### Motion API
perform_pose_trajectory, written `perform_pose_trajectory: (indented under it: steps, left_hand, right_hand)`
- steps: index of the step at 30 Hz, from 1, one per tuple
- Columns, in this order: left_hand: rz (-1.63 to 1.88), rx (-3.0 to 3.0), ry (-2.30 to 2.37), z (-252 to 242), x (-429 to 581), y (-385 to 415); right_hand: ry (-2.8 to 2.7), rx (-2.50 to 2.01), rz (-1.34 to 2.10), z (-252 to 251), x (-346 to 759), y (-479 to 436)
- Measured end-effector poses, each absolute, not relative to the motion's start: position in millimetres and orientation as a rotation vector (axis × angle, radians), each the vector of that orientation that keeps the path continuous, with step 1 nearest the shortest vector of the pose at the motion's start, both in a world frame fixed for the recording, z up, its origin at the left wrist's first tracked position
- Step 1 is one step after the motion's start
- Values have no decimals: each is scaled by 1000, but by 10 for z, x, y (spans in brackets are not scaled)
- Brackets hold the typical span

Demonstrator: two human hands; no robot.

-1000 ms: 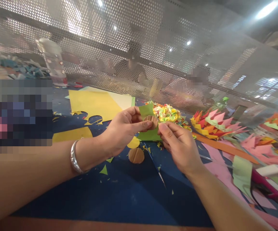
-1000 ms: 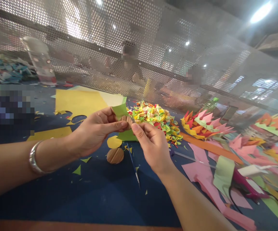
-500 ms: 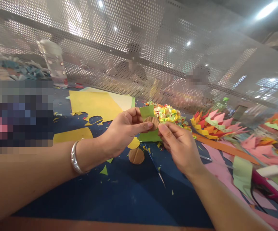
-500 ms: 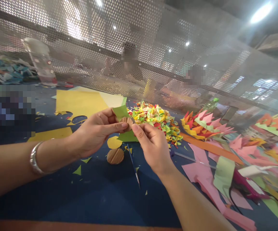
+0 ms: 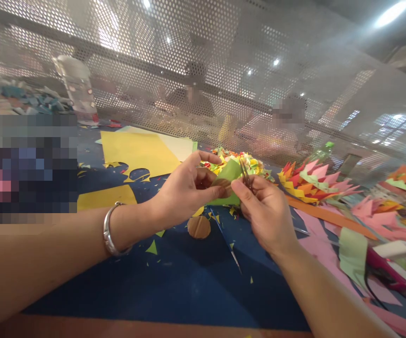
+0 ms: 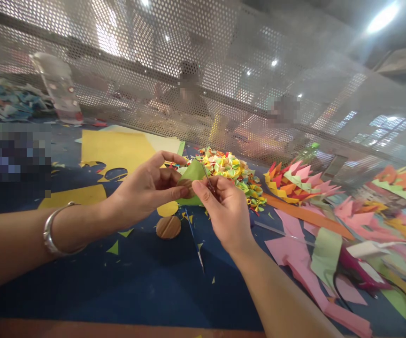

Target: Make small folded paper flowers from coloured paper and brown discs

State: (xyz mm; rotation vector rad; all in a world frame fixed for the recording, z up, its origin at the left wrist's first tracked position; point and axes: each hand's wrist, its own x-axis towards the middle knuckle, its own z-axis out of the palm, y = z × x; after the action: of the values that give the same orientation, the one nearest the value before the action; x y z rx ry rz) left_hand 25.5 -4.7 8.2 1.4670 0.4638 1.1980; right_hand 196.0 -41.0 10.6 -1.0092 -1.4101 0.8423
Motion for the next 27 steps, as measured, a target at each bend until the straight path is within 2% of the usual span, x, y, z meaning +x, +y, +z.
perform_pose_trajectory:
  steps: [11,16,27]
  left_hand:
    - [955,1133,541,123,216,-5]
    - [825,1192,548,139,200,-22]
    - [1194,1214,551,102,225,57]
  right_hand:
    - [-1436,-997,778,108,1998,-390]
    - [-1469,-1008,774,100,1988,-404]
    - [-1434,-1045,854,102,1991,-427]
